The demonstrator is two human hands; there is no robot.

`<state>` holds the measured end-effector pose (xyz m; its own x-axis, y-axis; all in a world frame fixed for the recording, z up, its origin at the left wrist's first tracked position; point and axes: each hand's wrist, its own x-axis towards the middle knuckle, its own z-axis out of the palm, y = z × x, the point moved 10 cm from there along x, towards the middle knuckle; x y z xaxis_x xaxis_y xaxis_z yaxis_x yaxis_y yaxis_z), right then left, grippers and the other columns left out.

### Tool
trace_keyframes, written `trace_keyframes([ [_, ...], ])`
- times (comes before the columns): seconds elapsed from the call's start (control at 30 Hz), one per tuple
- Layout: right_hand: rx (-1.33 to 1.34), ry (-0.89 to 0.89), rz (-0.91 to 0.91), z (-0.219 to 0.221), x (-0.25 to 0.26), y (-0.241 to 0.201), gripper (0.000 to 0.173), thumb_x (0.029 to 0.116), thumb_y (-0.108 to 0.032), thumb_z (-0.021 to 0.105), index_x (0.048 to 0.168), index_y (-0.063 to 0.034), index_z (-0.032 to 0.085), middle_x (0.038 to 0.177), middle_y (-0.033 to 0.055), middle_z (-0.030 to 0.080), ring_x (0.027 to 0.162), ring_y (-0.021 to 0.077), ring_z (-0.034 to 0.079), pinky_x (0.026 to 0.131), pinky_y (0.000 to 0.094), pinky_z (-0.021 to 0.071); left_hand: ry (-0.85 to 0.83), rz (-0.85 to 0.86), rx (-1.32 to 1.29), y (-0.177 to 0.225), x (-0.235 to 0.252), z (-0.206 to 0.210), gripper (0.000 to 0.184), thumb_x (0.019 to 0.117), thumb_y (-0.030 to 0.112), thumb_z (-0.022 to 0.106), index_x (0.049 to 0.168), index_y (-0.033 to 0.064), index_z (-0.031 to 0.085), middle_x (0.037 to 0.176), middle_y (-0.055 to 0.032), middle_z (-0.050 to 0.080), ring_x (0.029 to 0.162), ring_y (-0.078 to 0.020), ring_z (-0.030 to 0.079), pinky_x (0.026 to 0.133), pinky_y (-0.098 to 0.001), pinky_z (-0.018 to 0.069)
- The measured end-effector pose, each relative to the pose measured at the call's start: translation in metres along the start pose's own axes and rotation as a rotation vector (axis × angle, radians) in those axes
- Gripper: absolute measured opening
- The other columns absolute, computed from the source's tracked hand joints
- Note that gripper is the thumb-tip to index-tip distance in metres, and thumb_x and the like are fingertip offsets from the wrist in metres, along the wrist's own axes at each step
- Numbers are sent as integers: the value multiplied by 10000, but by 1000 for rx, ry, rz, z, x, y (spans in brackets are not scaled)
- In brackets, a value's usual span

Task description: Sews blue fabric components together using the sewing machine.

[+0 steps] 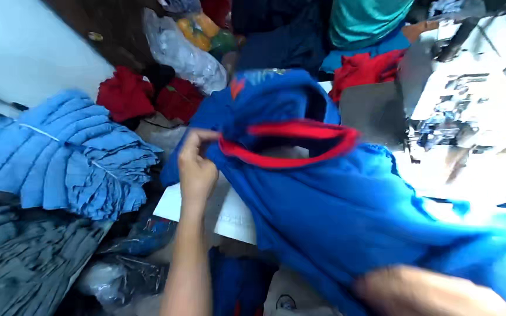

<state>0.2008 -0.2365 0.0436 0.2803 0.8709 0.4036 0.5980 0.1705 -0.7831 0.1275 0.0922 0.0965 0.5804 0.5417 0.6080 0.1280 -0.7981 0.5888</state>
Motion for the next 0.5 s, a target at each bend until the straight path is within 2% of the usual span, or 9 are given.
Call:
trace_keyframes([
  [0.03,-145,83,78,2,3,21,244,1040,-98,527,1125,-9,737,1085,192,746,1023,296,729,908,417,581,-68,-149,186,-31,-26,8,288,906,-75,567,1173,-37,666,1214,-162,669,1128,-249,644,970,-454,529],
  [0.07,-285,184,116,2,3,40,242,1028,-79,533,1154,-20,731,1091,207,741,1016,317,729,894,420,577,-119,-204,295,-48,-51,18,331,908,-81,547,1216,-28,658,1315,-206,611,1217,-323,599,1010,-519,500],
  [0.17,-450,386,142,-1,-5,82,289,1008,-142,568,1194,12,726,1167,255,701,1109,371,670,983,466,521,-242,-88,300,-47,-117,63,353,940,-5,509,1262,-15,653,1392,-217,569,1310,-342,553,1073,-507,481],
  [0.23,-479,276,239,16,-22,114,431,1027,-308,520,1328,-35,663,1340,236,630,1243,365,604,1049,505,481,-358,-37,286,-46,-144,83,320,992,64,501,1238,42,705,1421,-158,590,1339,-323,553,1115,-550,439],
  [0.3,-448,63,323,34,-36,109,437,1043,-294,550,1356,-3,637,1374,290,596,1227,418,625,1017,544,511,-378,-25,313,-48,-145,76,261,966,62,517,1092,48,745,1366,-132,634,1265,-313,611,1045,-542,500],
  [0.33,-395,-19,344,39,-39,98,380,1040,-246,584,1311,7,665,1340,289,619,1194,401,650,1003,516,531,-371,-32,345,-47,-140,68,240,941,58,524,1025,50,749,1322,-127,657,1220,-310,635,1008,-539,521],
  [0.4,-319,-40,346,38,-33,81,277,1041,-201,602,1165,17,720,1183,248,706,1045,327,723,899,435,588,-325,-53,428,-33,-125,58,259,931,83,510,996,48,758,1243,-143,679,1162,-345,635,965,-587,473],
  [0.47,-382,97,303,37,-13,82,299,1039,-257,598,1157,-6,708,1042,199,717,892,267,710,772,385,585,-293,-54,504,-9,-106,70,296,980,190,504,1035,34,750,1145,-177,677,1086,-370,643,880,-569,500],
  [0.5,-428,154,278,44,-5,89,339,1022,-320,595,1163,-30,701,1011,175,694,843,249,680,727,369,570,-347,-92,519,-1,-99,87,339,1010,271,524,1053,15,743,1135,-201,672,1079,-385,647,881,-562,525],
])
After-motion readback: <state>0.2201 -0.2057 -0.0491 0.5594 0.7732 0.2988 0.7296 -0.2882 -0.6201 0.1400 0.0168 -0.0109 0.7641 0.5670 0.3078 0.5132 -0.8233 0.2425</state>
